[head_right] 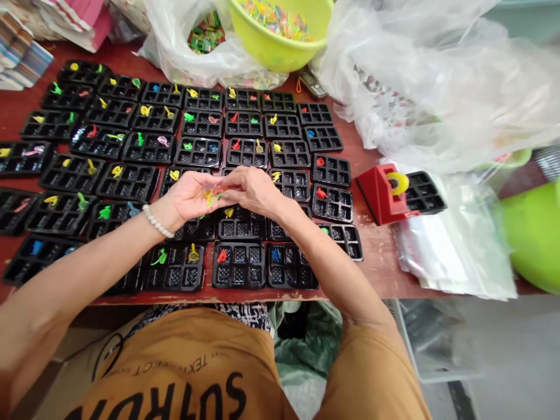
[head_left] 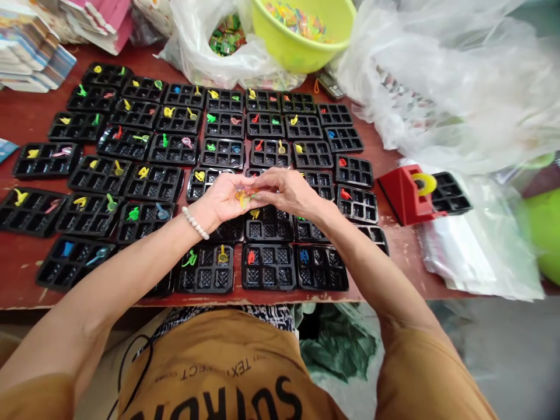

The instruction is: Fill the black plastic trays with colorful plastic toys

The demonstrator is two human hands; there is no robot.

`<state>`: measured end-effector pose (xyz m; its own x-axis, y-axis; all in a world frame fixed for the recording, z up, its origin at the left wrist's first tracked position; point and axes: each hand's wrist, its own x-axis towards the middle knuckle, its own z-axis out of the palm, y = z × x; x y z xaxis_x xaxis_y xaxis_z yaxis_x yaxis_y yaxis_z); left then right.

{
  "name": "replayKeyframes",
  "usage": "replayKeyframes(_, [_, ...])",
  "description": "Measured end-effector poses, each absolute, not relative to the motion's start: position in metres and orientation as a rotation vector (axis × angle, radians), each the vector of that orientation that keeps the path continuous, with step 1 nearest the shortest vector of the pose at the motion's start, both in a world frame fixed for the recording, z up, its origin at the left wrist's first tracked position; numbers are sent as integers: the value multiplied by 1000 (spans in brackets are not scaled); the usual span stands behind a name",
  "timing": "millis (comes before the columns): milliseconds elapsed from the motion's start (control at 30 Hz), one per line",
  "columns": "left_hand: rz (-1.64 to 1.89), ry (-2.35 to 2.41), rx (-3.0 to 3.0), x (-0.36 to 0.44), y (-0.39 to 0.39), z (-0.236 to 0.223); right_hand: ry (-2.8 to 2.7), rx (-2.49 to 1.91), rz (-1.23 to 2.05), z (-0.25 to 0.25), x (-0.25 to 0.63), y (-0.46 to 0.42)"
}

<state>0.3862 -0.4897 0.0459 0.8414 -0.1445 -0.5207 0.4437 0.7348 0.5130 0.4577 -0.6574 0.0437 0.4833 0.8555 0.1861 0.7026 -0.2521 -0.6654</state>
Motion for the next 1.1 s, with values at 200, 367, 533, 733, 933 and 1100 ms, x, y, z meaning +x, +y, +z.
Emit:
replayKeyframes(200, [-330,447,663,372,-496,43,-1051,-2032,174,41,444,-670])
replayKeyframes(367, [-292,487,757,361,-496,45,-740,-2000,128,38,443,-689])
replayKeyframes(533, [-282,523,951,346,-487,41,-697,-2133,338,23,448,-708])
replayKeyframes(733, [-281,476,1061,337,-487,43,-733,-2231,281,12,444,-700])
replayKeyframes(933, [-342,425,1063,336,-503,39,-678,-1988,313,28,419,-687])
replayKeyframes(1100, [-359,402,1085,330,-519,35,-723,-1884,363,31,399,-686])
